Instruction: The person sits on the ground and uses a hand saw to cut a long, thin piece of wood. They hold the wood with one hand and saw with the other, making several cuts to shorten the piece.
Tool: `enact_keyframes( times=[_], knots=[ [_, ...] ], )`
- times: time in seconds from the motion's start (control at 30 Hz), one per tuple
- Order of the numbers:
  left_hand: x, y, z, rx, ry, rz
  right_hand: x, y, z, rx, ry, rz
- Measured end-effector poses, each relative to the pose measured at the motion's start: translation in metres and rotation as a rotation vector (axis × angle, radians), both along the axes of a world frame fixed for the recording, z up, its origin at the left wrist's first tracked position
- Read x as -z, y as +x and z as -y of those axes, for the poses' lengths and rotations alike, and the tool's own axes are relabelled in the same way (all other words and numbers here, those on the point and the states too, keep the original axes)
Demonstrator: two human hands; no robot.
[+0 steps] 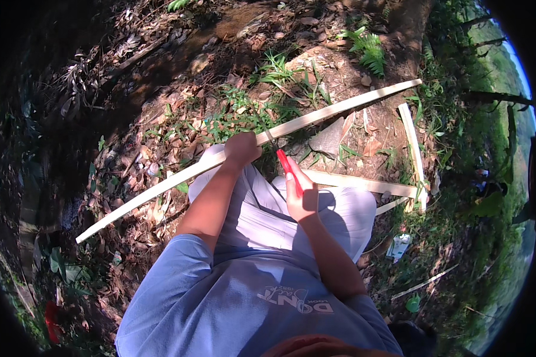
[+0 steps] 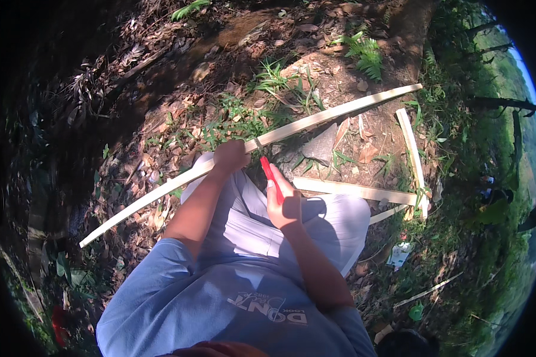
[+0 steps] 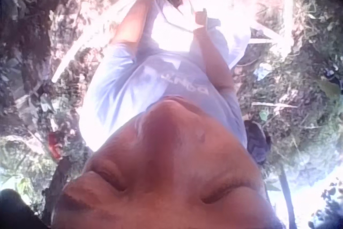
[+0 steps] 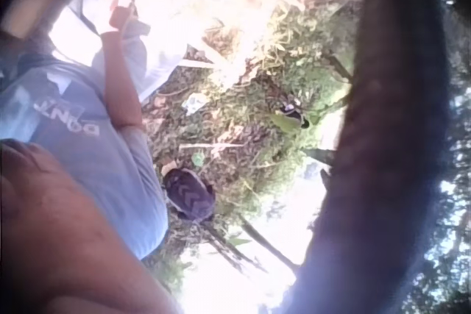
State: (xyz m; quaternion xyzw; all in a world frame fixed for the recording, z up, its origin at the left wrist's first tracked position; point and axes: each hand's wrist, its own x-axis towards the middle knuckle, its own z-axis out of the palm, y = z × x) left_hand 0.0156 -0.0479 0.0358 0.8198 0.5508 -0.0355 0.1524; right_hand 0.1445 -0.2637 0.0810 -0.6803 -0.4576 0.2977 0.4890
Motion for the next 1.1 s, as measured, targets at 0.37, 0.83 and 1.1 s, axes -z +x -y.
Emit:
enact_keyframes(
  times=[0.37, 0.83, 1.1],
  knots=[
    [0.012, -0.003, -0.010, 0.000, 0.016, -0.018, -0.057, 0.036, -0.087, -0.071, -0.021, -0.204],
    [0.035, 0.000, 0.013, -0.016, 0.295, 0.018, -0.062, 0.023, -0.089, -0.071, -0.034, -0.276],
    [0.010, 0.001, 0.002, -0.021, 0.116, -0.004, 0.003, 0.014, -0.015, -0.033, 0.047, -0.133]
  ],
)
